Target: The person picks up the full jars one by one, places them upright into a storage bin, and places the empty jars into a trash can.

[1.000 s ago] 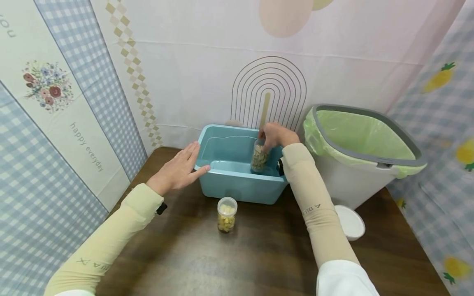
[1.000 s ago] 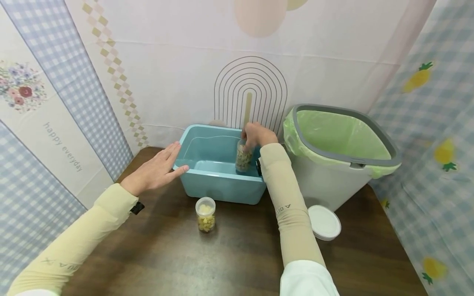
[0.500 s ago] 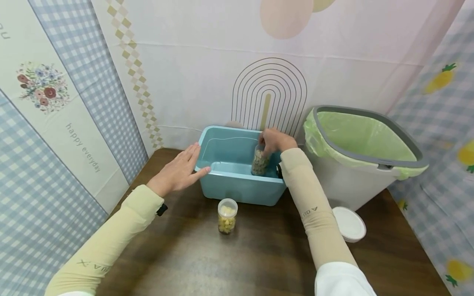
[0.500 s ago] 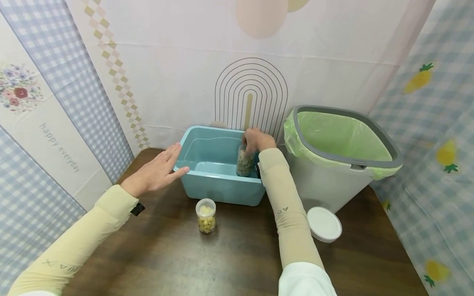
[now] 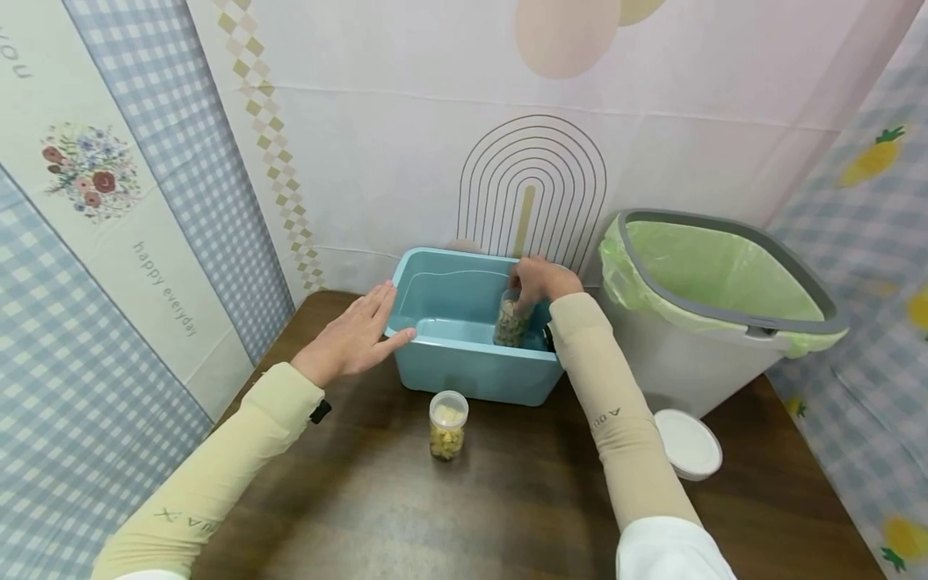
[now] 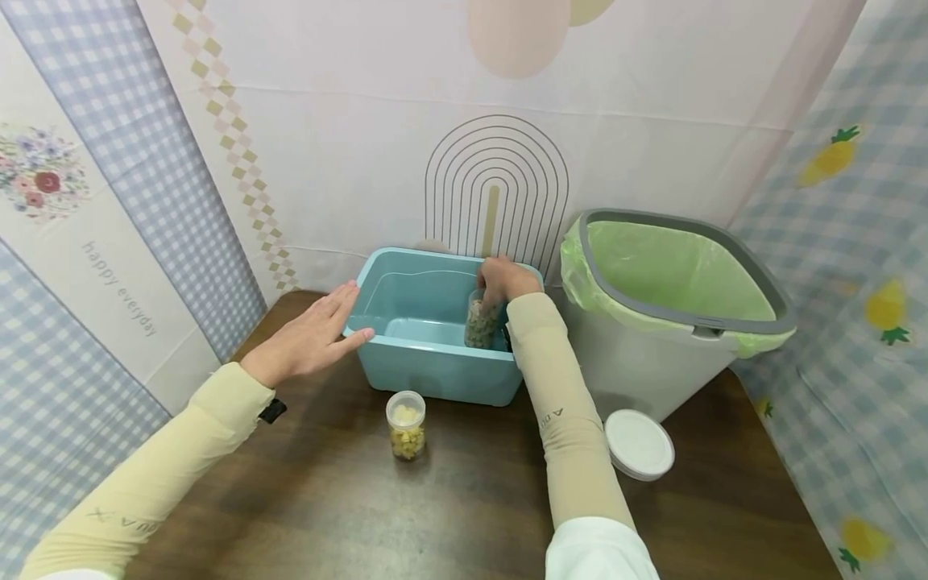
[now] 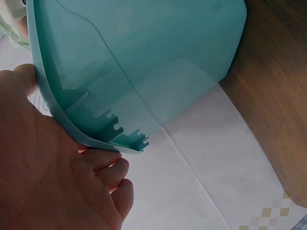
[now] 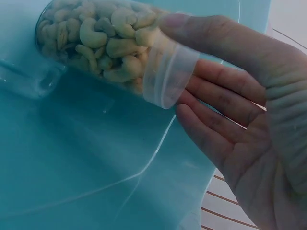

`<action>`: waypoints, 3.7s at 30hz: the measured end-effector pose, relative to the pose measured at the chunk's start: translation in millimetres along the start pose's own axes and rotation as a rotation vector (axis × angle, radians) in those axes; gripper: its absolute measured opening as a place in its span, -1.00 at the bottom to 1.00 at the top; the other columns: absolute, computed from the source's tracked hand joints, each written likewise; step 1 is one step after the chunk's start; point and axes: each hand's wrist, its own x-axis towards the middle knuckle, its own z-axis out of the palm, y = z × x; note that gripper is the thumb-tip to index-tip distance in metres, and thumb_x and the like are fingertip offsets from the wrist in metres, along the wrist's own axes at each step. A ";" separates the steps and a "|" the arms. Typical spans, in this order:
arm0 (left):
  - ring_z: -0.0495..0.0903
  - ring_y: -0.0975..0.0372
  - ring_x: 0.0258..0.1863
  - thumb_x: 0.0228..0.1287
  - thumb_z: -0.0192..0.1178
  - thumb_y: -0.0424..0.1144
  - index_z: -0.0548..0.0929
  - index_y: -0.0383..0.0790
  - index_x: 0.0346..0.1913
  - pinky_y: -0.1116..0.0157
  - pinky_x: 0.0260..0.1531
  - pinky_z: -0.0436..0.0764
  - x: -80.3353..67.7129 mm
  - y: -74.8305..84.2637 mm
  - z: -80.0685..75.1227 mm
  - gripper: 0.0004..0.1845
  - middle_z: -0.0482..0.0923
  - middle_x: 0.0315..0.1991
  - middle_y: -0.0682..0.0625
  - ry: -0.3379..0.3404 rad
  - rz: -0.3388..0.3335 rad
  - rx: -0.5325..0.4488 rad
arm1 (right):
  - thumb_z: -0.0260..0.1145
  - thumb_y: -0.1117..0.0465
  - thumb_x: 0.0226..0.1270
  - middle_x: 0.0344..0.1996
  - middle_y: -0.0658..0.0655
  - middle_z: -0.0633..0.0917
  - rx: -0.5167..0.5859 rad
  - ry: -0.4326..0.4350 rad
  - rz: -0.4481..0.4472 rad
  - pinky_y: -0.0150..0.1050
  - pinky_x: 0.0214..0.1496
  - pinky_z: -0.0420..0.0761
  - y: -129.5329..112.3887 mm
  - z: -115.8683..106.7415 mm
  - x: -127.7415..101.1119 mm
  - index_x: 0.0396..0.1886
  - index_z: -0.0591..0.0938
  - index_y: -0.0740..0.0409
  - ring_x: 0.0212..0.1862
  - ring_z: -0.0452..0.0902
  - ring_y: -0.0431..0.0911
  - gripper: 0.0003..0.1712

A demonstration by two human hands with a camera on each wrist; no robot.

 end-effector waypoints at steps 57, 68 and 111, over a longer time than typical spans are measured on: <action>-0.22 -0.15 0.75 0.66 -0.18 0.30 -0.21 -0.44 0.69 -0.16 0.71 -0.15 -2.1 0.3 -1.0 0.00 -0.28 0.74 -0.32 -0.012 -0.002 0.034 | 0.58 -0.01 0.27 0.27 0.26 0.71 -0.107 -0.045 -0.422 0.01 0.42 0.63 -93.9 -51.9 -117.8 0.34 0.62 0.30 0.33 0.65 0.08 -0.25; -0.23 -0.15 0.75 0.65 -0.20 0.33 -0.21 -0.43 0.70 -0.16 0.72 -0.16 -8.1 -5.7 -1.7 0.02 -0.30 0.74 -0.31 -0.023 0.018 0.025 | 0.60 0.00 0.27 0.28 0.18 0.72 -0.165 -0.071 -0.548 -0.04 0.37 0.66 -134.0 -18.3 -139.2 0.33 0.64 0.26 0.28 0.68 0.03 -0.28; -0.19 -0.18 0.74 0.67 -0.15 0.27 -0.18 -0.47 0.69 -0.17 0.71 -0.11 -13.3 -8.8 -2.0 -0.01 -0.24 0.73 -0.35 -0.006 0.055 0.037 | 0.59 -0.04 0.29 0.03 0.05 0.78 -0.252 -0.091 -0.597 -0.30 0.00 0.73 -159.0 83.4 -117.7 0.14 0.71 0.14 -0.05 0.72 -0.18 -0.46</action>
